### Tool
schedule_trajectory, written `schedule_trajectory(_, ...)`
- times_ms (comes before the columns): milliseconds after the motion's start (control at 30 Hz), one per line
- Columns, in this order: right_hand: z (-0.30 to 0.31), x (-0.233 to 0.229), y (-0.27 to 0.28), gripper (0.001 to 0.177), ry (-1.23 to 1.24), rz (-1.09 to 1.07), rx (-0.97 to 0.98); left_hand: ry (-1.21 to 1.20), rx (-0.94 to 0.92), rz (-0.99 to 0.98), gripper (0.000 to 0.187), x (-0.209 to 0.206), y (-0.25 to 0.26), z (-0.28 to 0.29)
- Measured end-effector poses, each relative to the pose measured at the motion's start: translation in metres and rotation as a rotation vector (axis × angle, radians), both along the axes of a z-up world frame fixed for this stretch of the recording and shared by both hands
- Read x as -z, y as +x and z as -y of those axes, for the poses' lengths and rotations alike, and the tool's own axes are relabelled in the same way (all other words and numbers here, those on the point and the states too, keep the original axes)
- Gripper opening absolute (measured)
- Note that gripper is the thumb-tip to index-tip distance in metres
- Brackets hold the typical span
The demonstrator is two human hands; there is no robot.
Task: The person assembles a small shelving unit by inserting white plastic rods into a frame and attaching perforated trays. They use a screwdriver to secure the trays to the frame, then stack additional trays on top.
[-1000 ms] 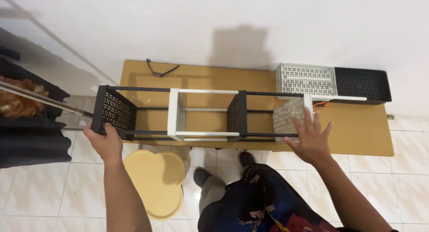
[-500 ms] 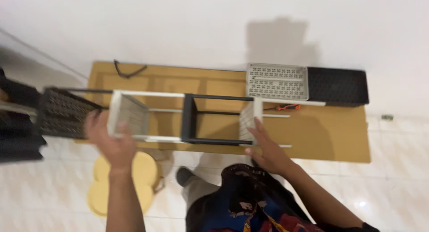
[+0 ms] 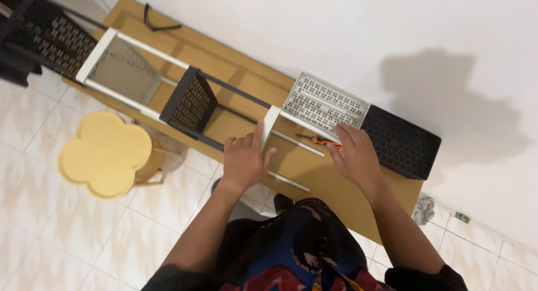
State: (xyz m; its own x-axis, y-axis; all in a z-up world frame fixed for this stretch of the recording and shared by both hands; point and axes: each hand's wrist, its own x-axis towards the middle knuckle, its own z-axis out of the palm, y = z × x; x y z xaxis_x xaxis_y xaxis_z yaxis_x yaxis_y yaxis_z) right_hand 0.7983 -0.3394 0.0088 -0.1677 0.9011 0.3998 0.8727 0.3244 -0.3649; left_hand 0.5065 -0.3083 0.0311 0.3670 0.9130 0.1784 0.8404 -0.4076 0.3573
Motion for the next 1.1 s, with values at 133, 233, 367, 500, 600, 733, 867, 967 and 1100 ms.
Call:
schedule_trajectory(133,0.0,0.01,-0.006,0.03,-0.251,-0.047,0.083,0.01,-0.033,-0.099,0.064,0.016,-0.001,-0.003)
schedule_trajectory(233,-0.003,0.016,-0.016,0.027,-0.206,-0.047,0.115,0.029,0.017,-0.081,0.068,0.021,-0.005,-0.005)
schedule_trajectory(367,-0.007,0.028,-0.013,0.027,-0.437,-0.087,0.228,-0.001,0.063,-0.091,0.071,0.023,-0.012,-0.006)
schedule_trajectory(500,-0.017,0.065,0.01,0.038,-0.541,-0.213,0.257,-0.002,0.077,-0.13,0.072,0.027,-0.01,-0.01)
schedule_trajectory(600,-0.024,0.101,0.035,0.044,-0.628,-0.893,0.224,0.003,0.079,-0.107,0.072,0.029,-0.013,-0.011)
schedule_trajectory(733,-0.022,0.148,0.079,0.053,-0.704,-1.174,0.467,0.008,0.067,-0.111,0.072,0.035,-0.014,-0.01)
schedule_trajectory(867,-0.023,0.18,0.094,0.037,-0.655,-0.76,0.446,-0.028,0.05,-0.107,0.071,0.036,-0.013,-0.009)
schedule_trajectory(967,-0.037,0.191,0.1,0.035,-0.62,-0.489,0.396,-0.026,0.029,-0.135,0.073,0.032,-0.011,-0.007)
schedule_trajectory(1100,-0.06,0.208,0.11,0.031,-0.423,-0.254,0.281,-0.03,0.006,-0.126,0.079,0.026,-0.006,-0.004)
